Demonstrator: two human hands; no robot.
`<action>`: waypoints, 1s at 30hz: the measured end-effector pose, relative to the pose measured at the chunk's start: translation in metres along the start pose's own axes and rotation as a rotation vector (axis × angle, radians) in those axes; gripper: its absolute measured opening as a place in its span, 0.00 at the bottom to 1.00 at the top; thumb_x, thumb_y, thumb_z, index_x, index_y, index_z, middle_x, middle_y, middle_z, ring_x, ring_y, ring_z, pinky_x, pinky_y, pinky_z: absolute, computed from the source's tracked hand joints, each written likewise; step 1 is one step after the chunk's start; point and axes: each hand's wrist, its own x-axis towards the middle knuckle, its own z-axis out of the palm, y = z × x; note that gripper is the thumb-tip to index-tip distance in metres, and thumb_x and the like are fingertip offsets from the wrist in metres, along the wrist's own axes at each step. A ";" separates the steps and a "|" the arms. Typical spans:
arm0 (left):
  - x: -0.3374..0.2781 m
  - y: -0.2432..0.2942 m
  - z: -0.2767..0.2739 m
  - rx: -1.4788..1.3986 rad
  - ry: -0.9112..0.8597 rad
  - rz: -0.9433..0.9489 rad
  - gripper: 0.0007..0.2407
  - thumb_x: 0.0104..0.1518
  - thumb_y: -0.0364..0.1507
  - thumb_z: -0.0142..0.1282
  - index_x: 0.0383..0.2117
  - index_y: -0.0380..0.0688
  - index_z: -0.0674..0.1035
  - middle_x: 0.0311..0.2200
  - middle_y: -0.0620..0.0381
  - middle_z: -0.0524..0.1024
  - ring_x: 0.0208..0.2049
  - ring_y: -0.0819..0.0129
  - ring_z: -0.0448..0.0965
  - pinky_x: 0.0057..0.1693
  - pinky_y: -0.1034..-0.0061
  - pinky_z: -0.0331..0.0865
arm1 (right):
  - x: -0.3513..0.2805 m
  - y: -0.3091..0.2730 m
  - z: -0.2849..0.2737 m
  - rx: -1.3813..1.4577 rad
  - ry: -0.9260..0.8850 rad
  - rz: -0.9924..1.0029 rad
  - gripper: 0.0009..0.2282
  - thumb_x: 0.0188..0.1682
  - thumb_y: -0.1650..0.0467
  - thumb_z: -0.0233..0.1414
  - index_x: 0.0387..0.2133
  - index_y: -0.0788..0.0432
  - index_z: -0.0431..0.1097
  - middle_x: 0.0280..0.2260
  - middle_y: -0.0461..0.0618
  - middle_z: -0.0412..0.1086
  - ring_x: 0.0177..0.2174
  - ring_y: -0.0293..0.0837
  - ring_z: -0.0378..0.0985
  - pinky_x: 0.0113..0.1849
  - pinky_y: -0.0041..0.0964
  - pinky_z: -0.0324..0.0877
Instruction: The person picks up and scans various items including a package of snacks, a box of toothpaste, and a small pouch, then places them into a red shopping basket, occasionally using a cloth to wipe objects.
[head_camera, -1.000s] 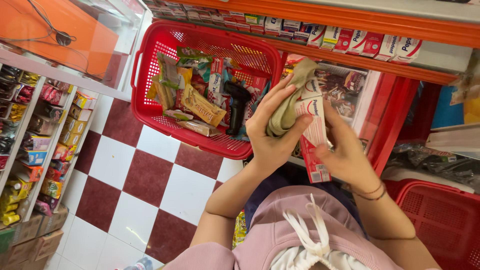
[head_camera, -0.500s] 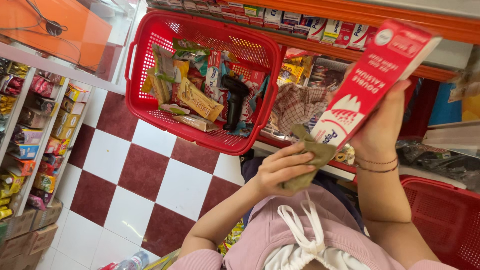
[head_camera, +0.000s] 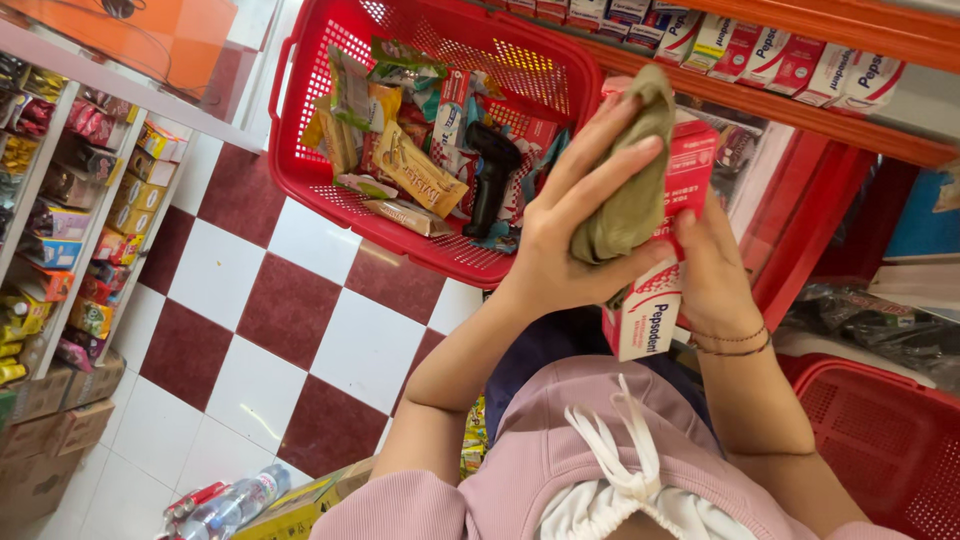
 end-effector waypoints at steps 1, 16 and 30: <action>0.001 0.003 0.003 0.080 0.004 0.025 0.29 0.57 0.31 0.72 0.64 0.45 0.70 0.69 0.45 0.60 0.71 0.53 0.60 0.72 0.68 0.58 | 0.000 0.003 -0.003 0.000 -0.007 0.003 0.28 0.65 0.61 0.46 0.72 0.66 0.50 0.66 0.53 0.61 0.64 0.43 0.66 0.65 0.38 0.62; -0.109 -0.023 -0.004 0.054 -0.189 0.140 0.21 0.52 0.23 0.68 0.54 0.43 0.79 0.63 0.48 0.69 0.67 0.45 0.70 0.67 0.60 0.70 | 0.033 -0.006 -0.025 0.375 0.179 -0.121 0.24 0.64 0.53 0.42 0.57 0.61 0.64 0.46 0.52 0.70 0.44 0.45 0.74 0.45 0.48 0.77; -0.018 -0.152 -0.179 0.673 -0.128 -0.149 0.19 0.54 0.27 0.68 0.52 0.42 0.77 0.54 0.47 0.73 0.55 0.48 0.75 0.60 0.60 0.72 | 0.043 0.022 0.025 0.546 0.402 0.225 0.24 0.62 0.52 0.42 0.48 0.63 0.67 0.43 0.57 0.71 0.37 0.50 0.76 0.40 0.48 0.74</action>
